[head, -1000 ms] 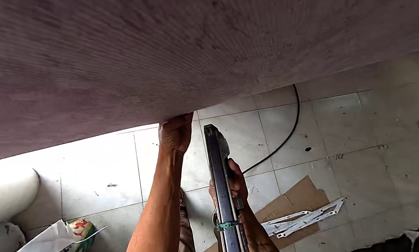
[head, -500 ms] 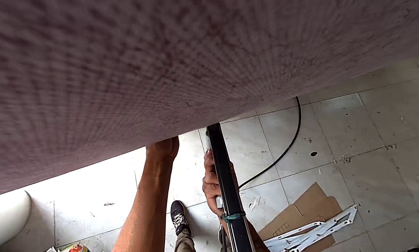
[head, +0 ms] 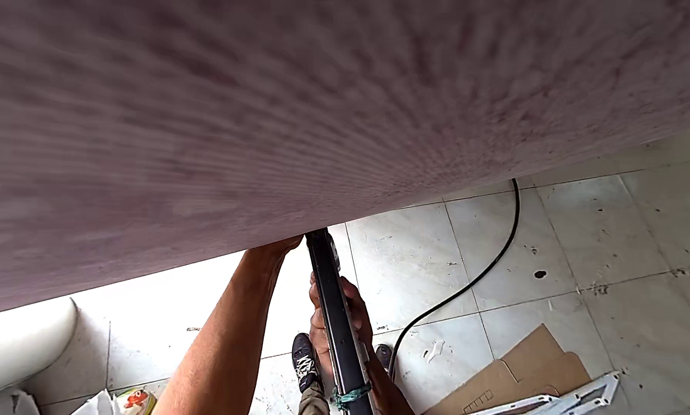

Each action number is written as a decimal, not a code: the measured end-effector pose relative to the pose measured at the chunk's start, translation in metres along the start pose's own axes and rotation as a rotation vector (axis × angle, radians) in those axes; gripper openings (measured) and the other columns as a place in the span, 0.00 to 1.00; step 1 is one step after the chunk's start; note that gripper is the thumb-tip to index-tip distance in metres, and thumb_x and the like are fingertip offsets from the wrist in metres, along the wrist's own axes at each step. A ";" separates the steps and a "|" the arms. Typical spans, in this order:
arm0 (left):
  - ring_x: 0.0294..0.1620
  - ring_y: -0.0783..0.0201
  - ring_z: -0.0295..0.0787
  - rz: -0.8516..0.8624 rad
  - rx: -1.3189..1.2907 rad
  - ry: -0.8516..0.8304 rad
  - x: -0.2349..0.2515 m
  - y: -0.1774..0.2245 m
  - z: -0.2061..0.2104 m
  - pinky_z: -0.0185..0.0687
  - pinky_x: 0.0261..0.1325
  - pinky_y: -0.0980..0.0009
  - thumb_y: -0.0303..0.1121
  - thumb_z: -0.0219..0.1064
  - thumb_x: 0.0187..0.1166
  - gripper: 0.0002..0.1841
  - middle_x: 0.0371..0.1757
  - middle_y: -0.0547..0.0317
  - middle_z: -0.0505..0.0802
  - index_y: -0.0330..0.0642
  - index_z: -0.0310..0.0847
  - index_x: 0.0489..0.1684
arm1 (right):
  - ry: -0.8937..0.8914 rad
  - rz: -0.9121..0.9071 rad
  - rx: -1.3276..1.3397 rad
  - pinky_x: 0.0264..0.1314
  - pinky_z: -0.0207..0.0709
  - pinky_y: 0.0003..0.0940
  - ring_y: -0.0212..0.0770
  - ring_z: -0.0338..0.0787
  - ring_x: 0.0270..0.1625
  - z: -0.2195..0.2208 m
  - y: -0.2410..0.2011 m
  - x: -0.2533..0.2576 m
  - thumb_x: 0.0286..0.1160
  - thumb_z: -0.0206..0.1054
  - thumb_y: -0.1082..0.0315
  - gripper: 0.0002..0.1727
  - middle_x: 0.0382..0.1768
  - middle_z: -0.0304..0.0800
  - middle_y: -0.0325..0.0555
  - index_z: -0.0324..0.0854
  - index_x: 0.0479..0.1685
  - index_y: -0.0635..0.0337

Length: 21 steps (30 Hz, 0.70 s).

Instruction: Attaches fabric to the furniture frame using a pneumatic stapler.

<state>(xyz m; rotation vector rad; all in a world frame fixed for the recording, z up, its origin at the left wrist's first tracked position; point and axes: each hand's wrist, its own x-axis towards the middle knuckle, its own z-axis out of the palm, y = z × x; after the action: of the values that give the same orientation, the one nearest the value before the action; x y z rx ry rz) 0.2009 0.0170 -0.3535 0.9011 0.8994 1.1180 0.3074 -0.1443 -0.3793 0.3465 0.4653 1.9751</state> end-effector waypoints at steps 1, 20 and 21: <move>0.42 0.77 0.92 0.036 -0.049 0.050 -0.007 0.007 -0.005 0.90 0.50 0.75 0.20 0.63 0.76 0.11 0.36 0.71 0.94 0.52 0.85 0.40 | -0.006 0.012 -0.007 0.28 0.83 0.18 0.28 0.90 0.23 0.002 0.002 0.001 0.85 0.59 0.53 0.21 0.25 0.90 0.35 0.86 0.57 0.61; 0.39 0.74 0.94 0.075 -0.208 0.063 -0.035 0.050 -0.095 0.92 0.48 0.75 0.17 0.73 0.65 0.14 0.36 0.67 0.97 0.51 0.91 0.37 | 0.065 0.085 -0.008 0.29 0.86 0.22 0.31 0.90 0.21 -0.031 0.078 0.048 0.86 0.58 0.55 0.21 0.22 0.89 0.37 0.86 0.53 0.64; 0.38 0.78 0.94 0.050 -0.180 -0.002 -0.039 0.061 -0.098 0.91 0.47 0.78 0.18 0.75 0.63 0.14 0.35 0.70 0.98 0.54 0.92 0.35 | 0.053 0.109 0.001 0.30 0.86 0.22 0.31 0.91 0.22 -0.033 0.084 0.051 0.86 0.58 0.54 0.21 0.23 0.91 0.37 0.86 0.55 0.64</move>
<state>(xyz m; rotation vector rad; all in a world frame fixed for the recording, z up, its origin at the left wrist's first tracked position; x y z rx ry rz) 0.0827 0.0042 -0.3282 0.7802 0.7650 1.2207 0.2042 -0.1366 -0.3676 0.3272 0.4899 2.0939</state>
